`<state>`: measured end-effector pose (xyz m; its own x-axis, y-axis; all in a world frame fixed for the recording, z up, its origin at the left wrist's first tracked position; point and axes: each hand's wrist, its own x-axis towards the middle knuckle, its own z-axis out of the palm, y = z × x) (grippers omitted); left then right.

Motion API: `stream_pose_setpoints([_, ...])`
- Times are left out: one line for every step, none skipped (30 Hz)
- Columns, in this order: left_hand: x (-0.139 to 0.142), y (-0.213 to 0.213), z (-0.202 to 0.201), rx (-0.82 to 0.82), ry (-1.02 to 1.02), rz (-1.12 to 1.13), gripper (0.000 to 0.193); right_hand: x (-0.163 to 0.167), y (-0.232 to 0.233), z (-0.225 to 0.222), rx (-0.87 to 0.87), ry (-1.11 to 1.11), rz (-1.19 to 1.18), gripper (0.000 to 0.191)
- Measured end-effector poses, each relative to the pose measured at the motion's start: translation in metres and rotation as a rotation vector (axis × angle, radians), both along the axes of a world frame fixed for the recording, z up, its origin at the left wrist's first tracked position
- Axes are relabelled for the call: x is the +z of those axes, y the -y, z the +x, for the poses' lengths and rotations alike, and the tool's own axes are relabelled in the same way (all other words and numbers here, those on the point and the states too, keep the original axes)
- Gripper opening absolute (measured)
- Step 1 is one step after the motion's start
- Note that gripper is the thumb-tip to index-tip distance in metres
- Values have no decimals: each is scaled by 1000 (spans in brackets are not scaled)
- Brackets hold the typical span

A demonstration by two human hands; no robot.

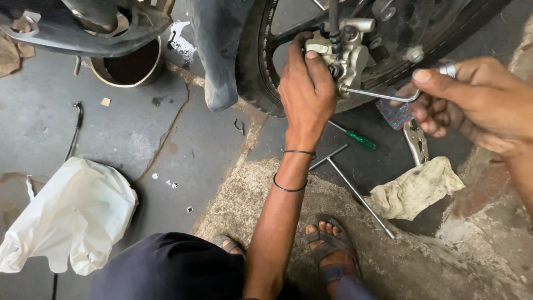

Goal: The person removes brake pads from a motorcycle brake caliper, inserts new pads, and reassembles the caliper using a T-handle hex key. The person then mounts the caliper onto the motorcycle's front wheel and tightens the mounting bolts.

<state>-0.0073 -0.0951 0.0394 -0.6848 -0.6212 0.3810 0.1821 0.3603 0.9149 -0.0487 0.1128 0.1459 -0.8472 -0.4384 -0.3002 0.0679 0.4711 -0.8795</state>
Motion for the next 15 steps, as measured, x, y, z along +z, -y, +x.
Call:
stream_pose_setpoints([0, 0, 0, 6, -15, -11, 41, -1, 2, 6, 46, -157, -19, 30])
stream_pose_setpoints([0, 0, 0, 10, -27, -21, 41, 0, 2, 13, 89, -311, -38, 30])
stream_pose_setpoints([0, 1, 0, 14, -39, -31, 41, 2, 2, 19, 155, -592, 116, 29])
stream_pose_setpoints([-1, 1, 1, 18, -26, -31, 42, 4, 1, 25, 225, -871, 272, 28])
stream_pose_setpoints([-1, 2, 1, 18, -13, -31, 42, 7, 2, 27, 293, -1147, 433, 28])
stream_pose_setpoints([-1, 2, 1, 16, -2, -31, 43, 10, 1, 28, 386, -1295, 468, 34])
stream_pose_setpoints([-1, 3, 0, 12, -4, -24, 43, 13, 1, 26, 483, -1443, 501, 41])
stream_pose_setpoints([-2, 3, 0, 7, -6, -15, 43, 15, 1, 26, 524, -1506, 521, 42])
stream_pose_setpoints([-2, 3, -1, -1, -8, -6, 44, 16, 1, 25, 563, -1571, 538, 42])
stream_pose_setpoints([-2, 2, -1, -2, -9, -3, 43, 15, 1, 24, 546, -1555, 535, 37])
stream_pose_setpoints([-2, 2, -1, -1, -8, 0, 43, 14, 1, 24, 510, -1458, 542, 33])
stream_pose_setpoints([-2, 1, -2, 1, -7, 4, 43, 12, 1, 25, 469, -1364, 547, 29])
stream_pose_setpoints([-3, 2, -2, 9, -15, -20, 43, 10, 1, 30, 412, -1187, 556, 26])
stream_pose_setpoints([-3, 2, -2, 17, -24, -44, 43, 8, -1, 36, 360, -1008, 562, 24])
stream_pose_setpoints([-4, 2, -2, 26, -35, -65, 42, 5, 0, 40, 258, -765, 435, 22])
